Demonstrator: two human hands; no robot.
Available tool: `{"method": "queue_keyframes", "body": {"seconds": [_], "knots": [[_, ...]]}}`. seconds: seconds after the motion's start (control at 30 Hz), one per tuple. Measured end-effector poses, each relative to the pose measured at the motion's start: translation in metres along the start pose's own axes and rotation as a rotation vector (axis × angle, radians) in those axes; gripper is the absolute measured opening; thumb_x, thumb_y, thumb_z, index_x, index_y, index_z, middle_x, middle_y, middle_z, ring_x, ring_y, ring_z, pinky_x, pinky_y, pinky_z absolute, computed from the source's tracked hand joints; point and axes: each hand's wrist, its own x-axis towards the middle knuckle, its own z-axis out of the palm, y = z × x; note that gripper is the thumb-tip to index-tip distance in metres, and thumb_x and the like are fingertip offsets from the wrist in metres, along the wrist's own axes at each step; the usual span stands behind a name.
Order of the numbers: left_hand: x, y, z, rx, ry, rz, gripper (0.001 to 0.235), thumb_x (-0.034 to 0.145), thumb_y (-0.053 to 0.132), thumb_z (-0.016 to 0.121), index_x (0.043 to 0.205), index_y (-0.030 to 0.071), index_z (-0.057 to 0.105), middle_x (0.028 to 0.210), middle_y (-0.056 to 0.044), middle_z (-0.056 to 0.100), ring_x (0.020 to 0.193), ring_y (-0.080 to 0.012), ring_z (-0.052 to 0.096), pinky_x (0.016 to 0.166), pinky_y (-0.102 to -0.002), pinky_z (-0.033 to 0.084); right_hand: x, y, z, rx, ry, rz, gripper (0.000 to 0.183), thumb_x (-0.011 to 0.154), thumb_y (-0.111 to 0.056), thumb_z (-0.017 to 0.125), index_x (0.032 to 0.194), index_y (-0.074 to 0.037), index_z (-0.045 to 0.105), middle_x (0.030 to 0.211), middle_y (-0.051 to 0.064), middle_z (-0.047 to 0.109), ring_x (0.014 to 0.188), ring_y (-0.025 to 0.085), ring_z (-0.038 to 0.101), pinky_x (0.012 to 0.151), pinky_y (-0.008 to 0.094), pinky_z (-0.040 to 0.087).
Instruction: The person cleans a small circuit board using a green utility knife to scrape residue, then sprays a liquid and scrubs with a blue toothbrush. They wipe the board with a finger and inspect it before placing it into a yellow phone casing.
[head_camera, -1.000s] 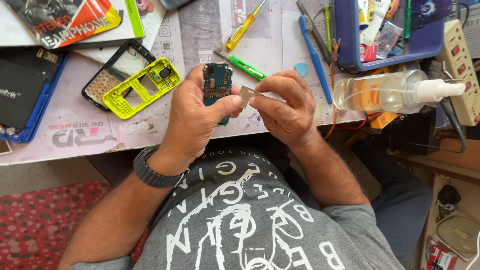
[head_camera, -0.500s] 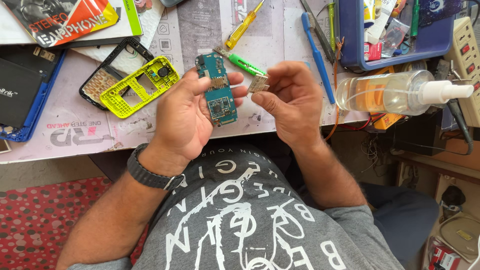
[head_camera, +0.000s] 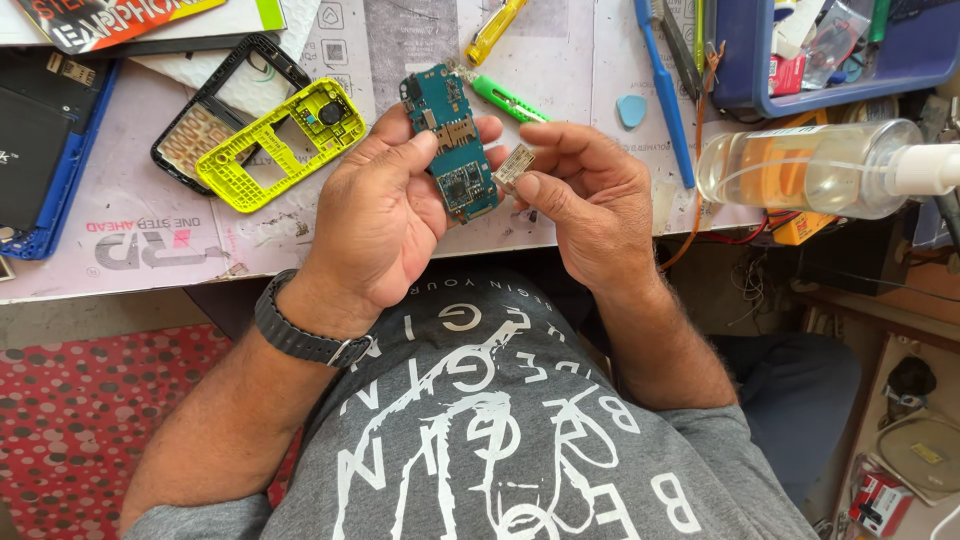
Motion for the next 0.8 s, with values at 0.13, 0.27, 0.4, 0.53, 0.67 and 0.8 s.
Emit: {"method": "queue_keyframes", "body": {"seconds": [0.13,0.27,0.4,0.53,0.67,0.8], "knots": [[-0.002,-0.003,0.000,0.062,0.008,0.015,0.038,0.112,0.015,0.043,0.146,0.000,0.043,0.138,-0.024,0.060,0.122,-0.0324,0.065,0.102,-0.053,0.058,-0.002,0.000,0.000,0.057,-0.007,0.023,0.022,0.100,0.004,0.074,0.120,0.006,0.064,0.106,0.014,0.074,0.089,0.017,0.071,0.081,0.032,0.060],[-0.004,-0.002,0.002,0.137,-0.002,0.028,0.037,0.111,0.014,0.043,0.145,0.000,0.043,0.141,-0.022,0.059,0.122,-0.0306,0.067,0.100,-0.053,0.061,-0.003,-0.003,0.001,0.060,-0.028,0.020,0.030,0.099,0.004,0.075,0.127,0.005,0.063,0.103,0.014,0.072,0.089,0.018,0.071,0.080,0.031,0.060],[-0.003,-0.005,0.005,0.227,0.011,0.059,0.035,0.112,0.014,0.043,0.144,0.000,0.044,0.141,-0.022,0.058,0.120,-0.0289,0.067,0.095,-0.051,0.064,-0.001,-0.009,0.003,0.002,-0.035,0.028,0.028,0.097,0.004,0.074,0.123,0.007,0.065,0.106,0.015,0.073,0.091,0.019,0.072,0.081,0.032,0.062],[-0.003,-0.003,0.006,0.261,0.043,0.036,0.035,0.111,0.014,0.042,0.143,0.001,0.044,0.135,-0.020,0.062,0.114,-0.0260,0.070,0.089,-0.046,0.065,0.002,-0.011,0.005,-0.063,-0.074,-0.007,0.024,0.098,0.006,0.074,0.119,0.003,0.063,0.107,0.012,0.073,0.094,0.016,0.073,0.085,0.029,0.064],[-0.005,-0.001,0.008,0.389,0.079,0.054,0.033,0.105,0.005,0.050,0.137,0.000,0.048,0.123,-0.016,0.069,0.102,-0.0216,0.073,0.081,-0.040,0.066,0.005,-0.010,0.004,-0.222,-0.056,-0.062,0.026,0.099,0.009,0.074,0.122,0.003,0.065,0.109,0.009,0.071,0.095,0.011,0.070,0.089,0.026,0.062],[-0.007,0.002,0.013,0.548,0.064,0.126,0.034,0.098,0.000,0.066,0.130,-0.002,0.052,0.113,-0.012,0.071,0.095,-0.0163,0.074,0.086,-0.031,0.066,0.006,-0.011,0.006,-0.295,-0.062,-0.042,0.026,0.100,0.011,0.073,0.124,0.003,0.066,0.107,0.009,0.072,0.089,0.010,0.069,0.084,0.025,0.060]]}}
